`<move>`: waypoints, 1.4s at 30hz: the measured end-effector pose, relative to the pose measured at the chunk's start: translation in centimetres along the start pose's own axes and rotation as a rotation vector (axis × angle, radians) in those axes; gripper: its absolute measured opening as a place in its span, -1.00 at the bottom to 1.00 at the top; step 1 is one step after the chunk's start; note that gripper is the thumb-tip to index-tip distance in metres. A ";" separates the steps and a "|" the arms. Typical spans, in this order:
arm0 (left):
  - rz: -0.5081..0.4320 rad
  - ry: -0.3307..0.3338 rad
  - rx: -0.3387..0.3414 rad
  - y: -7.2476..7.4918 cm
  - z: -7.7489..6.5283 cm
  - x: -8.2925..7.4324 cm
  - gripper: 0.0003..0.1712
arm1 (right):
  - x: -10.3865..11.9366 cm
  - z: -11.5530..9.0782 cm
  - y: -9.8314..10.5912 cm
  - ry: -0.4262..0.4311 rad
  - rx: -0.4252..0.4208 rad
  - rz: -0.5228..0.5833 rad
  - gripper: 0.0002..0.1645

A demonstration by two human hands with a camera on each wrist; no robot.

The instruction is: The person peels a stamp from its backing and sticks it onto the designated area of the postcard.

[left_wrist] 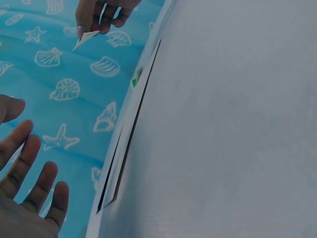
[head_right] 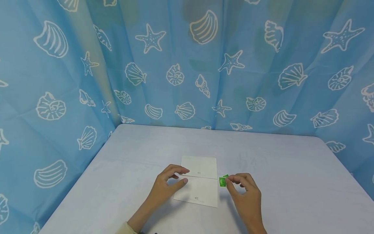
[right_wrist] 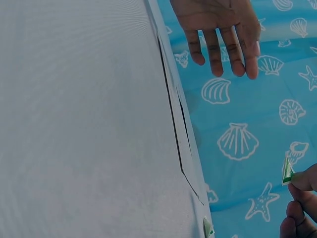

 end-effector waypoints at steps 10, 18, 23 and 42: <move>-0.005 0.015 0.017 -0.3 -0.2 -0.1 -0.71 | 0.6 -0.3 -0.2 0.010 0.001 0.035 -0.92; 0.016 0.002 0.026 -0.4 0.1 1.6 -0.69 | 1.0 -0.2 -0.4 0.030 0.002 0.033 -0.91; 0.034 -0.015 0.030 -0.3 0.3 3.6 -0.69 | 1.1 -0.1 -0.3 0.048 -0.010 0.039 -0.92; 0.051 -0.043 0.041 -0.5 0.3 4.0 -0.70 | 2.1 -0.5 -0.7 0.066 0.009 0.048 -0.93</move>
Point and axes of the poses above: each hand's wrist, its own z-axis towards the middle knuckle, its own y-axis out of the back of the hand, x = y × z, the point moved 5 cm from there along z, towards the middle knuckle, and after that the axes turned 15 degrees about -z, right-handed, at the moved point
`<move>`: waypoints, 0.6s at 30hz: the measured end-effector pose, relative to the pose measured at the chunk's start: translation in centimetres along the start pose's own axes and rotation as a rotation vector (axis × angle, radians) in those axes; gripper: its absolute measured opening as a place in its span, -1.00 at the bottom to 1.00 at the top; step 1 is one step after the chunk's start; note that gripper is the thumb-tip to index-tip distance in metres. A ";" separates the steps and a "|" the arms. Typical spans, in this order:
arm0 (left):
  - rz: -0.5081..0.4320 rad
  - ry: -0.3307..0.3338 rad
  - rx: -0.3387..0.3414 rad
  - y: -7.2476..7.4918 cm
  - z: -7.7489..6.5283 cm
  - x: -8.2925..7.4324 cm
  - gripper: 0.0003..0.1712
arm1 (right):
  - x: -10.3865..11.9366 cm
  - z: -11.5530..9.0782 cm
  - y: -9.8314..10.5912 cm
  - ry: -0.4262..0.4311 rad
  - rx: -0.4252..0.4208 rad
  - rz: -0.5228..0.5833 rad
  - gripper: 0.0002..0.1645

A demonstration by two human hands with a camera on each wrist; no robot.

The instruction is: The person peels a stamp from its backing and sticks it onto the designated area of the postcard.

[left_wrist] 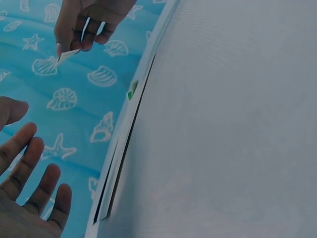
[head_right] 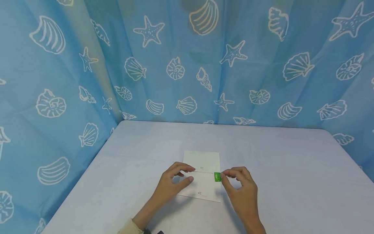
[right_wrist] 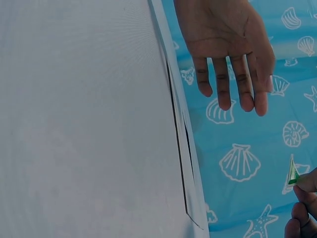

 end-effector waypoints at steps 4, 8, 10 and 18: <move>-0.024 0.031 -0.007 -0.2 0.0 -0.9 -0.70 | 0.3 -0.1 -0.2 -0.011 0.010 -0.007 -0.93; -0.040 0.051 -0.005 -0.2 0.0 -1.0 -0.70 | 0.6 -0.3 -0.5 -0.012 0.015 0.009 -0.93; -0.031 0.047 0.000 -0.1 0.0 -0.5 -0.70 | 0.8 -0.4 -0.7 -0.011 0.019 0.016 -0.93; -0.009 -0.008 0.005 -0.1 0.0 0.0 -0.71 | 1.4 -0.6 -1.0 0.014 0.008 0.038 -0.91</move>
Point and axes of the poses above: each hand's wrist, its own z-axis towards the middle knuckle, its own y-axis out of the back of the hand, x = y × z, the point moved 5 cm from there along z, towards the middle knuckle, and after that the axes turned 15 degrees about -z, right-handed, at the moved point
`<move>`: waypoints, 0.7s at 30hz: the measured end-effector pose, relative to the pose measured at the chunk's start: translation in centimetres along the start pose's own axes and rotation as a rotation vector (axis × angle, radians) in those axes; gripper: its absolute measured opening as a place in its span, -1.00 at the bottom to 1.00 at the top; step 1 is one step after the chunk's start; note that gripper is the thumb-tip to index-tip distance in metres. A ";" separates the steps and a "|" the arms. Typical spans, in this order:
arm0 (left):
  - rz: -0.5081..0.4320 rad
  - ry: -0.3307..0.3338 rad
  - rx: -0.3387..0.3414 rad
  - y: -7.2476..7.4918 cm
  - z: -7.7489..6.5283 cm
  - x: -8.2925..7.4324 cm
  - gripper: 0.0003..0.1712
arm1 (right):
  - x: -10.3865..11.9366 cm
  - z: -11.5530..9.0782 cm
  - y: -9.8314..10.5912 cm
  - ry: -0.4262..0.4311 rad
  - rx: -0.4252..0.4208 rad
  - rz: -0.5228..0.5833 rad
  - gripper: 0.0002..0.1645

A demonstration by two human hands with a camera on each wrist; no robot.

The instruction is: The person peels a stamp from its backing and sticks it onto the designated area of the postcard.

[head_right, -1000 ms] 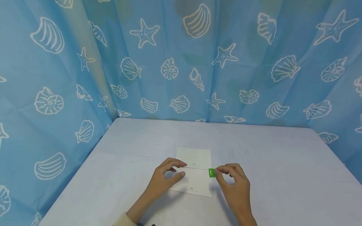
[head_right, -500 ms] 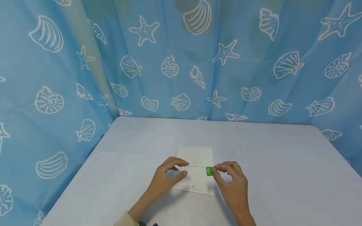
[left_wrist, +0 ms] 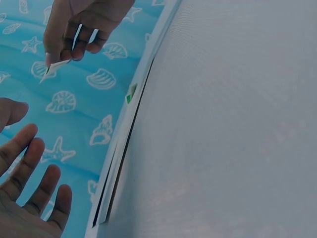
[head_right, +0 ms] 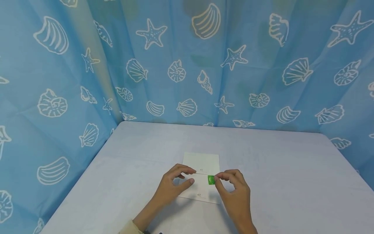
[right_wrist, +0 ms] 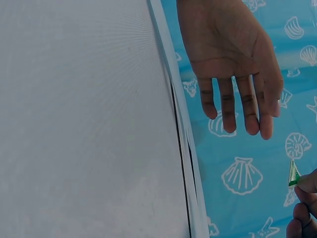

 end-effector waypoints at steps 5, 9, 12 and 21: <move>0.008 -0.006 0.001 -0.1 -0.1 0.0 -0.71 | 0.3 -0.2 -0.2 0.004 0.005 -0.008 -0.90; 0.008 -0.014 0.006 -0.2 -0.2 0.0 -0.73 | 0.4 -0.4 -0.3 0.001 0.010 -0.012 -0.90; 0.007 -0.018 0.010 -0.3 -0.1 -0.1 -0.73 | 0.6 -0.4 -0.3 0.014 0.003 -0.011 -0.91; 0.002 -0.036 0.019 -0.6 -0.1 0.0 -0.74 | 1.2 -0.5 -0.5 0.052 -0.014 0.002 -0.89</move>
Point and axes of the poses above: each hand's wrist, its own z-axis towards the middle knuckle, its own y-axis out of the back of the hand, x = y × z, the point moved 5 cm from there along z, towards the middle knuckle, and after that the axes turned 15 degrees about -z, right-handed, at the moved point
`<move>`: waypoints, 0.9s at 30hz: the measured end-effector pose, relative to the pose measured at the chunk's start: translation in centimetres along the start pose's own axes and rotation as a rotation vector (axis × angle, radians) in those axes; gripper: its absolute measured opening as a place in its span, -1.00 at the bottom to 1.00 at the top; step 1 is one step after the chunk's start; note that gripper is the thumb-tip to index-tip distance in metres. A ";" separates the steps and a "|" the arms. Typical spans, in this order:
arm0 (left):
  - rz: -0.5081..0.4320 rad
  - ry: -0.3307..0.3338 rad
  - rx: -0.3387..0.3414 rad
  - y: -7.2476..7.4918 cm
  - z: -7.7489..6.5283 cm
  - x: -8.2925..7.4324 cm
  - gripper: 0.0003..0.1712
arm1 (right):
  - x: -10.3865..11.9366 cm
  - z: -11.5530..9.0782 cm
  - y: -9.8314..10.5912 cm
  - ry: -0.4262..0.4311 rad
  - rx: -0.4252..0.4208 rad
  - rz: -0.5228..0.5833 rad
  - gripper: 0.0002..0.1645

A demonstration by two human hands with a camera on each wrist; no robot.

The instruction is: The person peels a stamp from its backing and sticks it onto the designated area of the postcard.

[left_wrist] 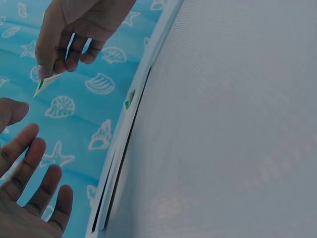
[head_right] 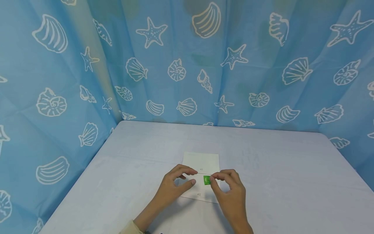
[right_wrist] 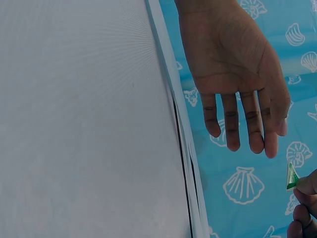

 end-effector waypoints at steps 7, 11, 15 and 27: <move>-0.014 -0.001 0.015 -0.2 -0.1 -0.2 -0.72 | 0.1 -0.1 -0.3 0.019 0.016 0.027 -0.84; -0.023 0.005 0.020 -0.4 -0.1 -0.3 -0.72 | 0.1 -0.2 -0.5 0.031 0.013 0.026 -0.82; -0.020 -0.002 0.015 -0.5 -0.2 -0.3 -0.72 | 0.3 -0.4 -0.7 0.048 0.016 0.014 -0.81; -0.003 -0.034 0.025 -0.9 -0.2 -0.2 -0.84 | 0.6 -0.8 -1.1 0.067 0.042 0.037 -0.79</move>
Point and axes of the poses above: each hand's wrist, its own z-axis towards the middle knuckle, its own y-axis out of the back of the hand, x = y × z, the point moved 5 cm from there along z, towards the middle knuckle, and after that the axes turned 15 degrees about -z, right-handed, at the moved point
